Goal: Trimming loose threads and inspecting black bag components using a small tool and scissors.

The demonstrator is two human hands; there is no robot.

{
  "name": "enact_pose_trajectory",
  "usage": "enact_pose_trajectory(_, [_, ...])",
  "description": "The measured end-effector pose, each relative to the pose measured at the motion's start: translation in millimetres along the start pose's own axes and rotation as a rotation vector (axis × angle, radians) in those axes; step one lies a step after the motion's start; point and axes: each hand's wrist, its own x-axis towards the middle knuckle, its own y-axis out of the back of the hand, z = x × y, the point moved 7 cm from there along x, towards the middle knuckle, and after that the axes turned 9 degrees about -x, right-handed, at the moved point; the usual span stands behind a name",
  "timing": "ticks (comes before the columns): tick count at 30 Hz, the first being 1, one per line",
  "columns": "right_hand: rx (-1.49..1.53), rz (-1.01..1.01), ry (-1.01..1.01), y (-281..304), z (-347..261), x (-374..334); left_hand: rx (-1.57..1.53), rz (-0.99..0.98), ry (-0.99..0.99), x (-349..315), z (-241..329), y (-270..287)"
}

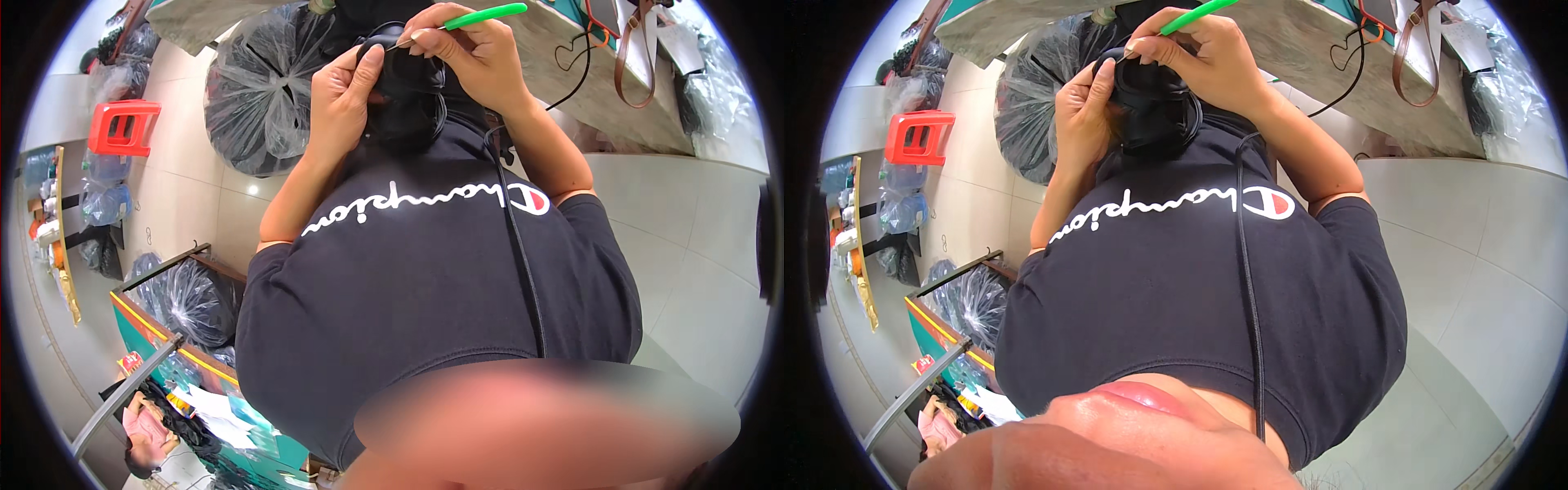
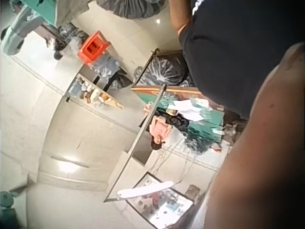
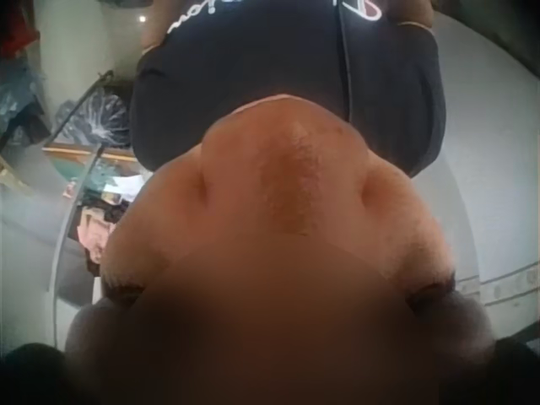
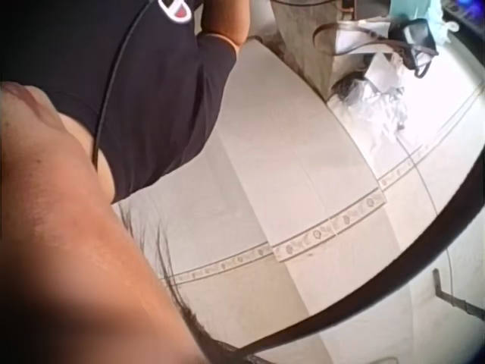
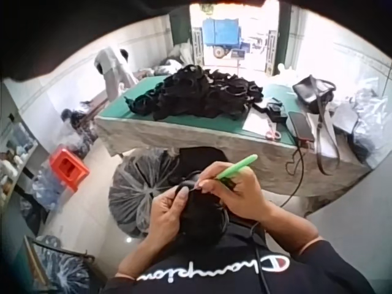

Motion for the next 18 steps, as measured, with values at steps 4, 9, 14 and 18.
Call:
enact_pose_trajectory(4, [-0.020, -0.009, 0.004, 0.0, 2.8, 1.9, -0.038, 0.013, 0.015, 0.2, -2.7, -1.7])
enact_pose_trajectory(9, [-0.578, 0.194, 0.490, -1.9, -28.8, -1.3, -0.100, -0.001, 0.054, 1.9, -8.6, -2.0])
enact_pose_trajectory(14, [-0.871, 0.573, 0.095, 87.9, 44.2, 2.9, -0.095, 0.151, -0.025, 0.4, 9.1, 1.9])
enact_pose_trajectory(18, [-1.429, 0.985, -0.004, 211.4, 88.0, -40.4, -0.218, 0.261, -0.175, 2.4, 18.5, 34.1])
